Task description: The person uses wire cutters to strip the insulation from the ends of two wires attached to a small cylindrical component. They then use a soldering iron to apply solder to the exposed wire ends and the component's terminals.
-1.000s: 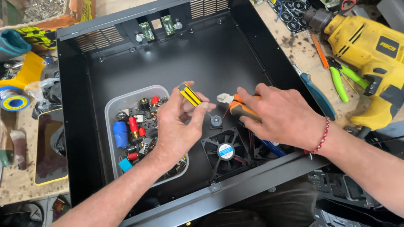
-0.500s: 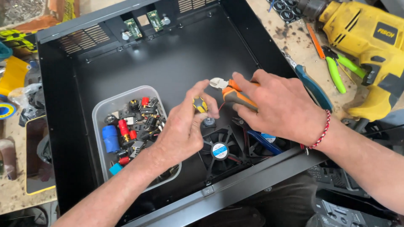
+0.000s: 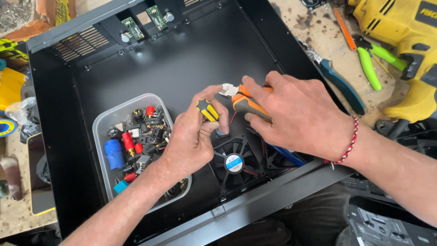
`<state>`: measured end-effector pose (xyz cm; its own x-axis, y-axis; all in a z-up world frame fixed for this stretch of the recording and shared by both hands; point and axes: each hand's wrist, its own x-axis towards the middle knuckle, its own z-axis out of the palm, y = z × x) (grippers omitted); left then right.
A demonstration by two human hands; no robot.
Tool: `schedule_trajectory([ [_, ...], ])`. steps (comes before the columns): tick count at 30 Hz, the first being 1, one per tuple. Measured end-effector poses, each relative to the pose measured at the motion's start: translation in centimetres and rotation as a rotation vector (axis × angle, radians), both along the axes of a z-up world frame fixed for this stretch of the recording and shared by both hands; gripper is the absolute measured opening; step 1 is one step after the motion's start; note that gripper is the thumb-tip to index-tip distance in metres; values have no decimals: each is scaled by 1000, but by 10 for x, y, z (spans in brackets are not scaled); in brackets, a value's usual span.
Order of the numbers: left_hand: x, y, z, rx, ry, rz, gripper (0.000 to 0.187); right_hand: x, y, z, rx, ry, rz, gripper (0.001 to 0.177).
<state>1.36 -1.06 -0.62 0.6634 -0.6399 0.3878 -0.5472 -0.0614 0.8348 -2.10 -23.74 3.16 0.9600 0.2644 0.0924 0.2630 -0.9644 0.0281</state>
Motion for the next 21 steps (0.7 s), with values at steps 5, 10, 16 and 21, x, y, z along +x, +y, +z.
schedule_trajectory([
  [5, 1, -1, 0, 64, 19, -4, 64, 0, 0, -2, 0, -39, 10, 59],
  [10, 1, -1, 1, 83, 5, 16, 68, 0, 1, -1, -18, -4, 8, 62],
  [16, 1, -2, 5, 121, 24, 28, 71, 0, 0, -1, -15, -11, 13, 61],
  [21, 0, -2, 7, 121, 36, 14, 90, 0, 1, -2, -14, -4, 4, 61],
])
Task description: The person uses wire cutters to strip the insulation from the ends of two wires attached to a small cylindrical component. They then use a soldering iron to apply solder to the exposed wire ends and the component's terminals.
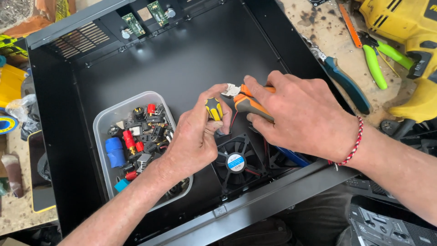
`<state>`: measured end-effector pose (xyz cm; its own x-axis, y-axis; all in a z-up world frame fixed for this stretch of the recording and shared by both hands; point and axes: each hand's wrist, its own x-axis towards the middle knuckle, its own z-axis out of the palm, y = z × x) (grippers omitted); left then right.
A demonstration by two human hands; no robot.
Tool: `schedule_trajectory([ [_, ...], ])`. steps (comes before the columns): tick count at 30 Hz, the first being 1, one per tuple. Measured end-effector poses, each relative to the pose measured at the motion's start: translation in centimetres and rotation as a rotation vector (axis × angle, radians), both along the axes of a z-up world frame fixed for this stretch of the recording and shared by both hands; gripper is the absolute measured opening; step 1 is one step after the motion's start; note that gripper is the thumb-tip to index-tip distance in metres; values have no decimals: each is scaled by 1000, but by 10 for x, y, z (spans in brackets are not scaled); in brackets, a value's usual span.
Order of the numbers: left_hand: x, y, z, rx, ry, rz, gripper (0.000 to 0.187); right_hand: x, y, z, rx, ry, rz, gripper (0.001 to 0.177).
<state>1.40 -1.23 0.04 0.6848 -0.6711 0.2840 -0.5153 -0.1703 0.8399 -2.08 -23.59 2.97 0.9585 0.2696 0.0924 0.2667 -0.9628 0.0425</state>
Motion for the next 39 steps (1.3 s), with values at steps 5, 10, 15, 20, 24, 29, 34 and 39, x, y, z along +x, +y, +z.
schedule_trajectory([
  [5, -1, 0, 2, -7, -3, -3, 81, 0, -1, -1, -4, -22, 14, 61],
  [10, -2, 0, 2, -9, -3, 4, 85, 0, 0, 0, -1, -14, 19, 60],
  [15, -2, 0, 1, 21, -25, 18, 81, -1, 0, -1, -27, -27, 22, 60],
  [20, -2, 1, 0, 13, -32, 4, 84, -1, 0, 0, -20, -25, 29, 60],
  [24, -2, 1, 1, 28, -35, 19, 85, -1, 0, -1, -26, -50, 30, 60],
  [29, -5, -1, -6, -29, -33, 27, 81, -9, -1, 17, 87, -204, 56, 57],
  [34, -5, -1, -9, -8, -87, 78, 79, -36, 3, 60, 364, -399, 229, 63],
  [39, -7, -1, -10, -71, -84, 20, 84, -41, 6, 73, 213, -368, 318, 58],
])
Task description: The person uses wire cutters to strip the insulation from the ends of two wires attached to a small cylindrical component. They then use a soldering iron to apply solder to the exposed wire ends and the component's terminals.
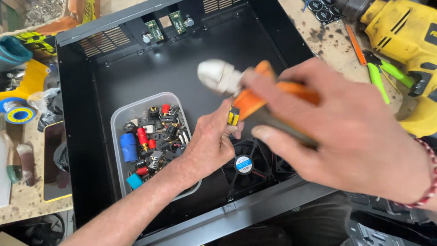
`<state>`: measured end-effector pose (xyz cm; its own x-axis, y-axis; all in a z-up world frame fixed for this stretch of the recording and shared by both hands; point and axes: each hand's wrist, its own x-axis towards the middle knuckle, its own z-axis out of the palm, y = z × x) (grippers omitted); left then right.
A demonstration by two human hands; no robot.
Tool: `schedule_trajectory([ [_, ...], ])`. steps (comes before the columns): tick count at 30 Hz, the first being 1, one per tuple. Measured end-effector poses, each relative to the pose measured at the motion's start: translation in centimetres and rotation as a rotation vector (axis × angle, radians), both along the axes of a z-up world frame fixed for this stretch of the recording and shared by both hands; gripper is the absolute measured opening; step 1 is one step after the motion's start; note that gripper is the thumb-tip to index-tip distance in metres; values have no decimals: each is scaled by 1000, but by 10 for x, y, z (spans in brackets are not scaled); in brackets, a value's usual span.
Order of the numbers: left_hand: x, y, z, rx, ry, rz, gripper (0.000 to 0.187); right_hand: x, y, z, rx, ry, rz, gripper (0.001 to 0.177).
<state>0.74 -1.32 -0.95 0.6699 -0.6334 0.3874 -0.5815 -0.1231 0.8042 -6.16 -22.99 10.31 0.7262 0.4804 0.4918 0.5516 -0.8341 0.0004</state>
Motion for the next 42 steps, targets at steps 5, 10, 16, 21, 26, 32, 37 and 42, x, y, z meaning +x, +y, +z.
schedule_trajectory([
  [5, 1, 0, -5, -15, -39, 33, 72, 3, -3, 7, -156, -31, -10, 55],
  [10, 1, -1, -10, 18, -16, 29, 80, 1, 3, 1, -158, -35, -2, 54],
  [16, 5, -1, -16, -65, -130, 121, 39, 1, 4, 5, -188, 19, 9, 56],
  [21, 4, 4, -26, 21, -143, 229, 29, -10, 5, 25, -41, -76, 64, 53],
  [26, -1, -1, 0, -95, -59, 143, 58, 2, -2, 6, -31, -61, 20, 53],
  [32, -2, -3, 3, -116, -80, 116, 45, 16, -5, -15, -7, -31, 31, 52],
  [37, -4, -7, 7, -107, 28, 136, 31, 23, -3, -26, 44, 3, 28, 51],
  [42, -5, -12, 6, -85, 31, 113, 33, 24, -3, -31, 108, 37, 45, 51],
])
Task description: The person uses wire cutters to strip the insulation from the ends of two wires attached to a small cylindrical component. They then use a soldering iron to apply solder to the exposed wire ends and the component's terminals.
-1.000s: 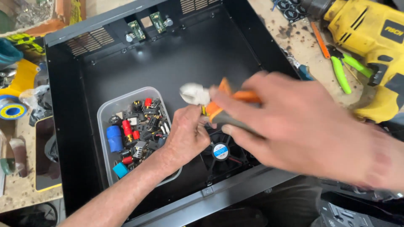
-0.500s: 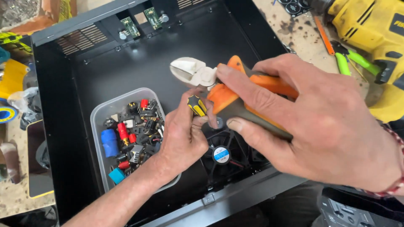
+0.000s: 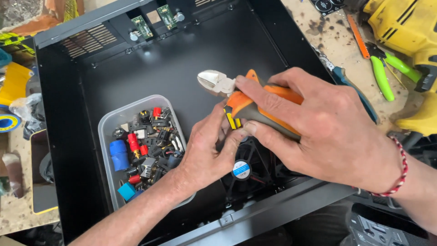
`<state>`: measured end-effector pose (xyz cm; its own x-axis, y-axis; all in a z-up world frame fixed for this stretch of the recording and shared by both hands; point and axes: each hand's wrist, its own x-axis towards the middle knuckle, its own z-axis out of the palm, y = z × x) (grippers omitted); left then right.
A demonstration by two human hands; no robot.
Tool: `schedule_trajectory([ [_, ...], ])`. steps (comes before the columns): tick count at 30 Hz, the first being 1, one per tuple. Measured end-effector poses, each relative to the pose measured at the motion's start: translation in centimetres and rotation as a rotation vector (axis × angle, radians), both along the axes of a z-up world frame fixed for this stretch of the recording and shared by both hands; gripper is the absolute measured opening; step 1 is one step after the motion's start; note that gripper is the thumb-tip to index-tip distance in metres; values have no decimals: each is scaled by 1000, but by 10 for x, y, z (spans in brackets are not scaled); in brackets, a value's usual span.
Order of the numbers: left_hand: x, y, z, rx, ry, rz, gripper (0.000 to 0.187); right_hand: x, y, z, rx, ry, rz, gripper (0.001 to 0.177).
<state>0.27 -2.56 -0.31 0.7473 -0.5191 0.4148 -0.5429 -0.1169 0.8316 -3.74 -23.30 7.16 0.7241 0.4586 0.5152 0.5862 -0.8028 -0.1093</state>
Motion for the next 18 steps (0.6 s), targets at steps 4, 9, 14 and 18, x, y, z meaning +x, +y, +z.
schedule_trajectory([
  [4, 3, -4, 4, -10, -28, 11, 26, 2, -4, -2, 34, -19, 12, 51],
  [9, 4, -6, 5, -80, -21, -3, 34, 1, -6, -1, 67, -38, -16, 49],
  [14, 3, -7, 0, -14, -68, 6, 21, 0, -6, -2, 73, -48, -35, 48],
  [18, 5, -7, -3, 22, -122, 28, 26, 1, -5, -1, 77, -53, -30, 48],
])
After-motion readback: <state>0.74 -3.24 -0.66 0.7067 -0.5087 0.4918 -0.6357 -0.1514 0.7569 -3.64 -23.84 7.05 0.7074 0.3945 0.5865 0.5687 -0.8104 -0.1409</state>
